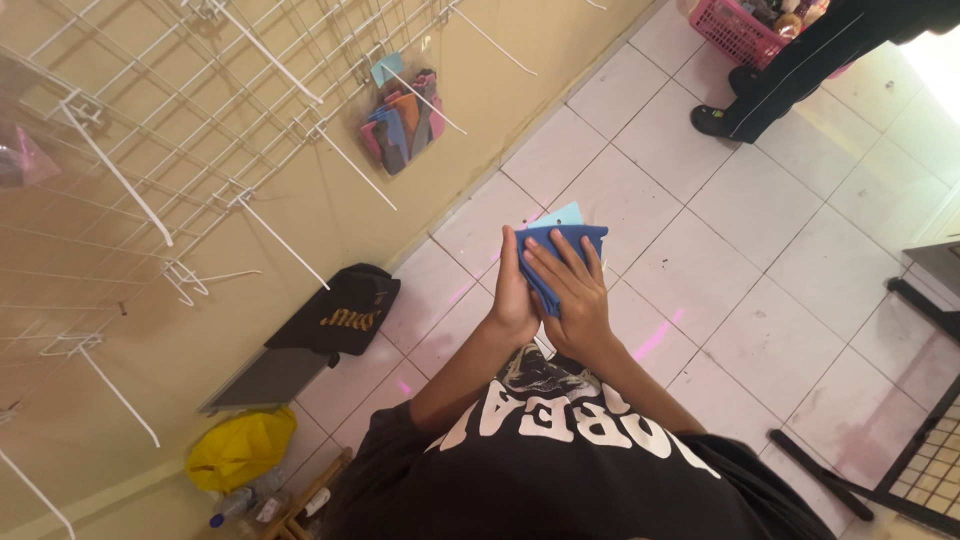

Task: The person wipes several plastic hair clips and their packaging using a blue cloth, handling each item individually before placing it back on a display rack or shelf.

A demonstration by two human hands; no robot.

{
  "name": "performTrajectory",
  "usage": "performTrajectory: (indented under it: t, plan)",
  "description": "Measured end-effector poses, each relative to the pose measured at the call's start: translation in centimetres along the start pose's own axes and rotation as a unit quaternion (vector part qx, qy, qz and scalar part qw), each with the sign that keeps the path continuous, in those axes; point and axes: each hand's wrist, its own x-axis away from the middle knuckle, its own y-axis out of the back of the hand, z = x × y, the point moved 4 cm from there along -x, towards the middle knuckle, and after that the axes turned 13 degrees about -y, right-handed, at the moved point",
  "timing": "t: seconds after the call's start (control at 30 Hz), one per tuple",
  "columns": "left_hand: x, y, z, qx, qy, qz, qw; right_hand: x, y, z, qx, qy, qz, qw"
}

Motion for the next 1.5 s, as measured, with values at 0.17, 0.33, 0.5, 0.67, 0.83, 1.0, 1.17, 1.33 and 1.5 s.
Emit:
performTrajectory:
  t: [0.17, 0.33, 0.5, 0.67, 0.83, 1.0, 1.17, 1.33, 1.5]
  plan:
    - [0.2, 0.0, 0.1, 0.02, 0.016, -0.014, 1.0, 0.8, -0.3, -1.1, -0.061, 0.054, -0.046, 0.996]
    - [0.6, 0.1, 0.0, 0.022, -0.003, -0.003, 1.0, 2.1, -0.6, -2.0, -0.127, 0.102, -0.12, 0.979]
    - [1.1, -1.6, -1.2, 0.021, -0.003, 0.048, 0.999, 2.9, -1.2, -3.3, -0.22, 0.155, -0.249, 0.93]
    - [1.8, -2.9, -1.6, -0.037, -0.038, 0.082, 0.995, 2.4, -1.0, -3.5, -0.286, 0.211, -0.302, 0.885]
    - [1.7, 0.3, 0.5, 0.034, -0.115, 0.059, 0.991, 2.2, -0.1, -3.7, -0.301, 0.191, -0.284, 0.89]
    - [2.1, 3.3, 3.5, 0.0, -0.216, 0.061, 0.975, 2.5, -2.0, -5.2, -0.531, 0.021, -0.277, 0.801]
    - [3.4, 1.8, 1.2, -0.274, -0.294, 0.152, 0.903, 2.5, -1.2, -4.8, -0.593, -0.044, -0.268, 0.758]
    - [2.1, 3.8, 1.7, -0.274, -0.341, 0.109, 0.893, 2.1, 1.1, -2.0, -0.387, -0.018, -0.058, 0.92]
    - [1.7, 3.1, -2.2, -0.19, -0.268, 0.011, 0.945, 4.4, 0.3, -1.9, -0.128, 0.123, 0.119, 0.977]
